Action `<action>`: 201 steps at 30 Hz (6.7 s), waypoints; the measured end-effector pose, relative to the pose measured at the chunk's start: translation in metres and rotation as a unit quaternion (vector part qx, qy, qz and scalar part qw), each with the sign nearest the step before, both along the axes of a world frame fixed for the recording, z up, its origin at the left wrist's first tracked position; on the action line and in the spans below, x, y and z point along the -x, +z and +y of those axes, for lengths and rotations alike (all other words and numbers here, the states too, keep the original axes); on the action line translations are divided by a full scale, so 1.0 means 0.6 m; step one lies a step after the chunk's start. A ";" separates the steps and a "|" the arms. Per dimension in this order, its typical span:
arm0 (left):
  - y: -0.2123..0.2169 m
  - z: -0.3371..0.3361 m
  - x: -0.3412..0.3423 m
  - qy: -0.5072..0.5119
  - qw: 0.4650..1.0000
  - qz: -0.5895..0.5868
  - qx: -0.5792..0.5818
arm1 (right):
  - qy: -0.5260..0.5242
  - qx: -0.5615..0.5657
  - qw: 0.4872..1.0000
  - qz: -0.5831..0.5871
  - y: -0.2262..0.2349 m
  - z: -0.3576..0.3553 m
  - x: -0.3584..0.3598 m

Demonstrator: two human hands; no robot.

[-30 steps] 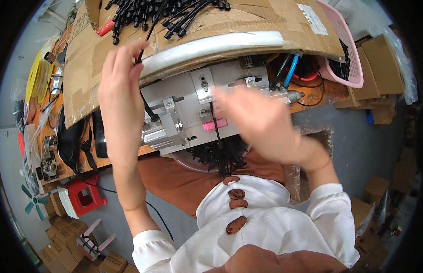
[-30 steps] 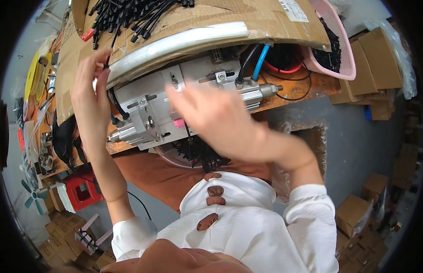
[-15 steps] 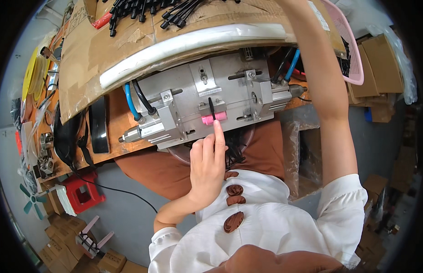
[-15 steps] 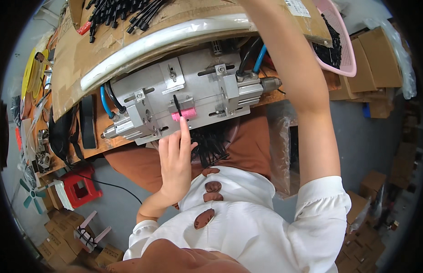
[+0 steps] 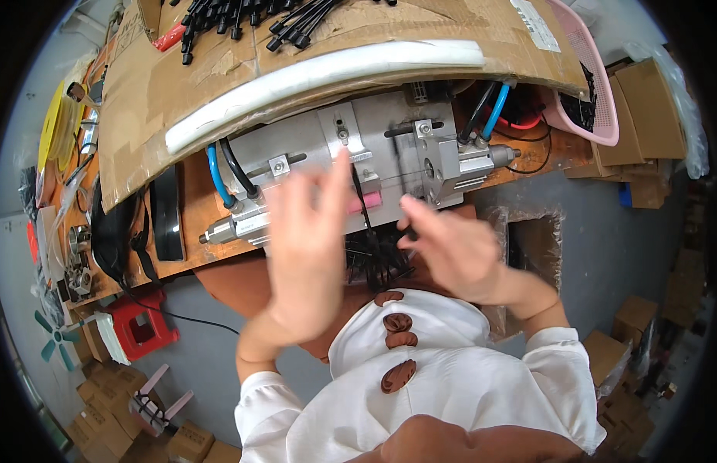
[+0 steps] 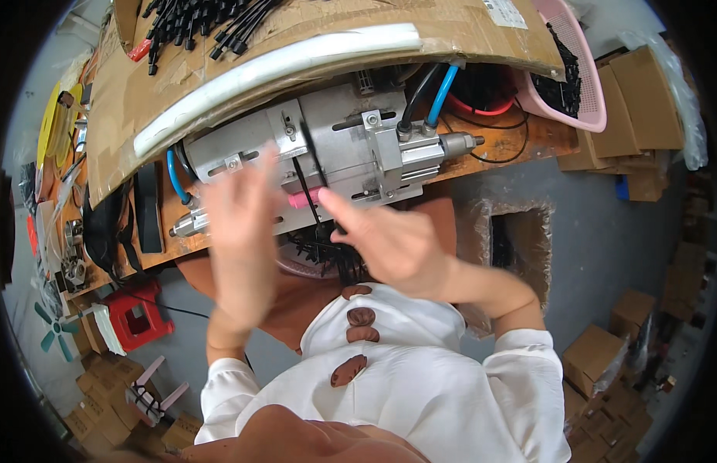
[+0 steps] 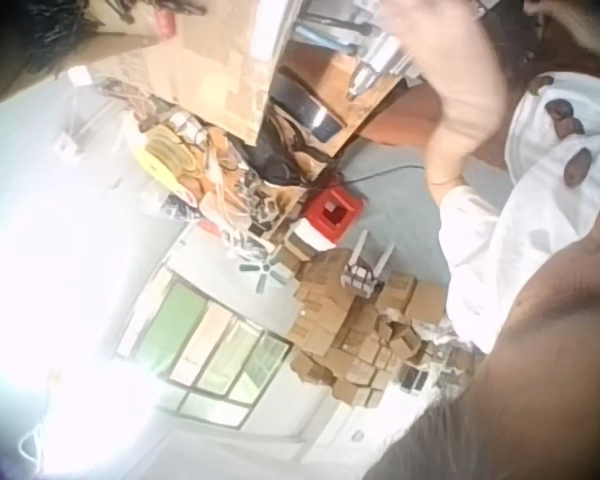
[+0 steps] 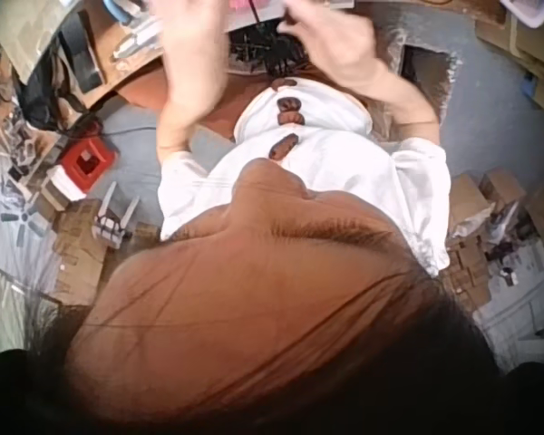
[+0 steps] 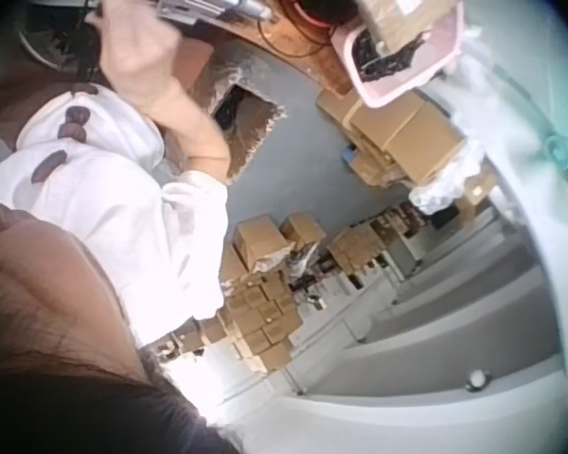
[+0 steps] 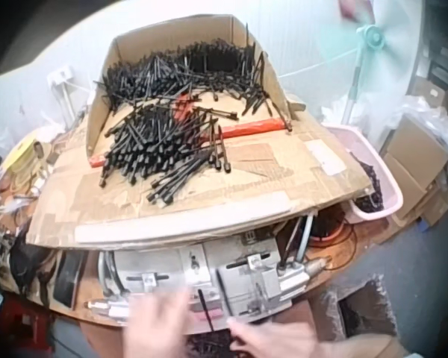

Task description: The person picks up a cable tie from a cardboard box, places it into a pneumatic machine to be processed, and then drops it into a bowl. This process is repeated for several cable ties throughout the video.

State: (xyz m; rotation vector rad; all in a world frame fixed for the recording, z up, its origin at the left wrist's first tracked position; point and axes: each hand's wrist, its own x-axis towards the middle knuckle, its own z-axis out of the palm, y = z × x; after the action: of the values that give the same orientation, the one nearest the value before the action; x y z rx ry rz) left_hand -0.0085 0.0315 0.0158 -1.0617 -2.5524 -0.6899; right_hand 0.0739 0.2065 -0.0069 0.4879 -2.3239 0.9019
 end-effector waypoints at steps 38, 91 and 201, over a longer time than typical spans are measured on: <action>-0.097 0.012 -0.094 0.020 0.997 -0.032 0.068 | -0.178 0.003 0.978 -0.111 0.174 0.181 0.247; 0.070 0.098 0.197 -0.082 0.985 0.149 -0.041 | 0.010 -0.007 0.994 -0.111 -0.078 -0.052 -0.004; -0.094 0.006 -0.108 0.027 0.997 -0.072 0.021 | 0.010 -0.311 0.948 0.070 0.154 0.130 0.299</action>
State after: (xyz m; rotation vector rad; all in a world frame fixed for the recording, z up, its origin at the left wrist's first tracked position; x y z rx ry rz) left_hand 0.0563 0.0351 -0.0409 -0.9844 -2.7200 -0.7254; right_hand -0.1058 0.2845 0.0853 0.7991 -2.4410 0.1064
